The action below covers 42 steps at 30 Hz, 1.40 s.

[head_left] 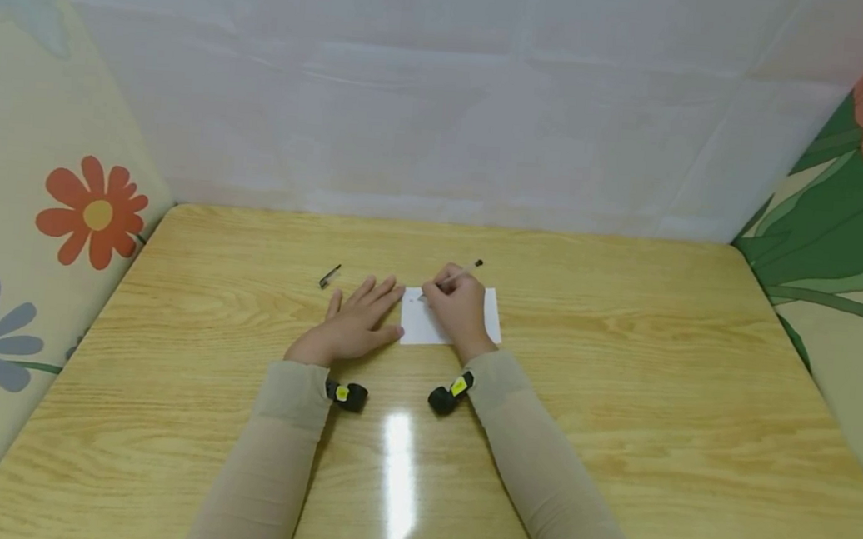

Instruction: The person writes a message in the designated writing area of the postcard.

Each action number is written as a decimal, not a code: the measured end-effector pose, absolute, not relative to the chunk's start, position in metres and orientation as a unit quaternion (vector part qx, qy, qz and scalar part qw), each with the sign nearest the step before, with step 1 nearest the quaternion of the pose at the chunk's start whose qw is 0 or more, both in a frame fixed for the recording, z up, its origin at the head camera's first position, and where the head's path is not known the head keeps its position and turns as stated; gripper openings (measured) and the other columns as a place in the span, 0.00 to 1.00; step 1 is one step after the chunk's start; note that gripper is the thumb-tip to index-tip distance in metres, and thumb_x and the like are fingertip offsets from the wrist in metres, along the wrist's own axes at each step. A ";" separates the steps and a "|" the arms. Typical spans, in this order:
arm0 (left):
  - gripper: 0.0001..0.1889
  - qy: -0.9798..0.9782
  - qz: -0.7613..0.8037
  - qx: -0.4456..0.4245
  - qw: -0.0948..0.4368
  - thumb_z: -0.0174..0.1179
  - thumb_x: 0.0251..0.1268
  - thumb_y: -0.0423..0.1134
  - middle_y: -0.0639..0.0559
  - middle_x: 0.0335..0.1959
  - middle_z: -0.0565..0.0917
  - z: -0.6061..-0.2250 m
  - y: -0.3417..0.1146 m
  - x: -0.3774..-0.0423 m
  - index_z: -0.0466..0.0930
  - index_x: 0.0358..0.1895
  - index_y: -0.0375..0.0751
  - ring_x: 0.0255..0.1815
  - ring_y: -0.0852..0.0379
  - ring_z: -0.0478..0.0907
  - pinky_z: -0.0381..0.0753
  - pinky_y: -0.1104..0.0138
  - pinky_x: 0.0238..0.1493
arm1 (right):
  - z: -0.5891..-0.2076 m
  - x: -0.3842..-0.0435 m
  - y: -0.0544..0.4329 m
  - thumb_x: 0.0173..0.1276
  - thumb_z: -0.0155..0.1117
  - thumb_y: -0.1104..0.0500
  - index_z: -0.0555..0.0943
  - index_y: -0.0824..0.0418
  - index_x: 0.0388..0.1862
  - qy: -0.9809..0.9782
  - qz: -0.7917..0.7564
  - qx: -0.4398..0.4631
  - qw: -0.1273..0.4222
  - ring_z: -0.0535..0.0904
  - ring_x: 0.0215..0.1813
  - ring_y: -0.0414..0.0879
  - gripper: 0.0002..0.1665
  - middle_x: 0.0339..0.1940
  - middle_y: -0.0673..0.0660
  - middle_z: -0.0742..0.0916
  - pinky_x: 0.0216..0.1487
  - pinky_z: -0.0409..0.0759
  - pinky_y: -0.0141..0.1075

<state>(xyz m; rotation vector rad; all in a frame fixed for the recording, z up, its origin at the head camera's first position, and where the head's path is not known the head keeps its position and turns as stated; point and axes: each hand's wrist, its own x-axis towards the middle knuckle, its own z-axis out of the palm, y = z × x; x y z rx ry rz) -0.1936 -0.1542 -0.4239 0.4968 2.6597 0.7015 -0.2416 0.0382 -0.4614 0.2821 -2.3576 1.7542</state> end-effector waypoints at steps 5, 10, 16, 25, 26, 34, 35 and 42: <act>0.37 0.939 0.243 0.173 0.174 0.49 0.80 0.52 0.46 0.84 0.40 -0.425 -0.154 -0.193 0.45 0.83 0.44 0.83 0.41 0.28 0.17 0.37 0.73 | -0.462 -0.241 0.038 0.62 0.65 0.64 0.80 0.62 0.23 -0.793 0.594 0.097 0.095 0.76 0.21 0.40 0.08 0.16 0.52 0.82 0.26 0.73 0.31; 0.37 0.938 0.243 0.172 0.175 0.49 0.80 0.52 0.46 0.84 0.40 -0.426 -0.155 -0.193 0.45 0.83 0.44 0.83 0.42 0.28 0.17 0.37 0.73 | -0.462 -0.240 0.038 0.62 0.65 0.64 0.80 0.62 0.23 -0.794 0.592 0.095 0.100 0.75 0.21 0.39 0.08 0.16 0.52 0.82 0.27 0.72 0.30; 0.38 0.938 0.244 0.171 0.175 0.49 0.80 0.52 0.47 0.84 0.40 -0.426 -0.155 -0.194 0.44 0.83 0.45 0.83 0.42 0.28 0.17 0.37 0.73 | -0.461 -0.241 0.039 0.62 0.65 0.64 0.80 0.61 0.23 -0.794 0.592 0.096 0.095 0.76 0.22 0.40 0.07 0.16 0.52 0.82 0.27 0.72 0.30; 0.38 0.939 0.241 0.173 0.174 0.49 0.80 0.52 0.46 0.84 0.40 -0.426 -0.155 -0.194 0.44 0.83 0.45 0.83 0.41 0.28 0.17 0.37 0.73 | -0.461 -0.241 0.038 0.62 0.65 0.64 0.80 0.61 0.24 -0.797 0.589 0.097 0.094 0.76 0.22 0.40 0.07 0.17 0.52 0.82 0.27 0.72 0.30; 0.38 0.939 0.241 0.173 0.173 0.49 0.80 0.52 0.46 0.84 0.40 -0.426 -0.154 -0.194 0.44 0.83 0.45 0.83 0.41 0.28 0.17 0.37 0.73 | -0.461 -0.241 0.038 0.62 0.65 0.64 0.80 0.61 0.24 -0.797 0.589 0.097 0.093 0.76 0.23 0.40 0.07 0.17 0.52 0.82 0.27 0.72 0.30; 0.38 0.940 0.242 0.169 0.173 0.49 0.80 0.52 0.46 0.84 0.41 -0.426 -0.154 -0.194 0.44 0.83 0.44 0.83 0.41 0.28 0.17 0.36 0.72 | -0.462 -0.239 0.038 0.61 0.65 0.65 0.80 0.61 0.24 -0.797 0.590 0.095 0.089 0.73 0.24 0.41 0.07 0.18 0.51 0.80 0.28 0.71 0.31; 0.38 0.940 0.242 0.169 0.173 0.49 0.80 0.52 0.46 0.84 0.41 -0.426 -0.154 -0.194 0.44 0.83 0.44 0.83 0.41 0.28 0.17 0.36 0.72 | -0.462 -0.239 0.038 0.61 0.65 0.65 0.80 0.61 0.24 -0.796 0.590 0.095 0.090 0.73 0.24 0.41 0.07 0.18 0.51 0.81 0.28 0.71 0.31; 0.38 0.940 0.240 0.171 0.173 0.49 0.80 0.52 0.46 0.84 0.40 -0.425 -0.153 -0.194 0.44 0.83 0.44 0.83 0.41 0.28 0.18 0.37 0.73 | -0.461 -0.240 0.038 0.62 0.65 0.65 0.80 0.62 0.24 -0.794 0.593 0.095 0.089 0.74 0.23 0.41 0.07 0.17 0.52 0.81 0.27 0.72 0.31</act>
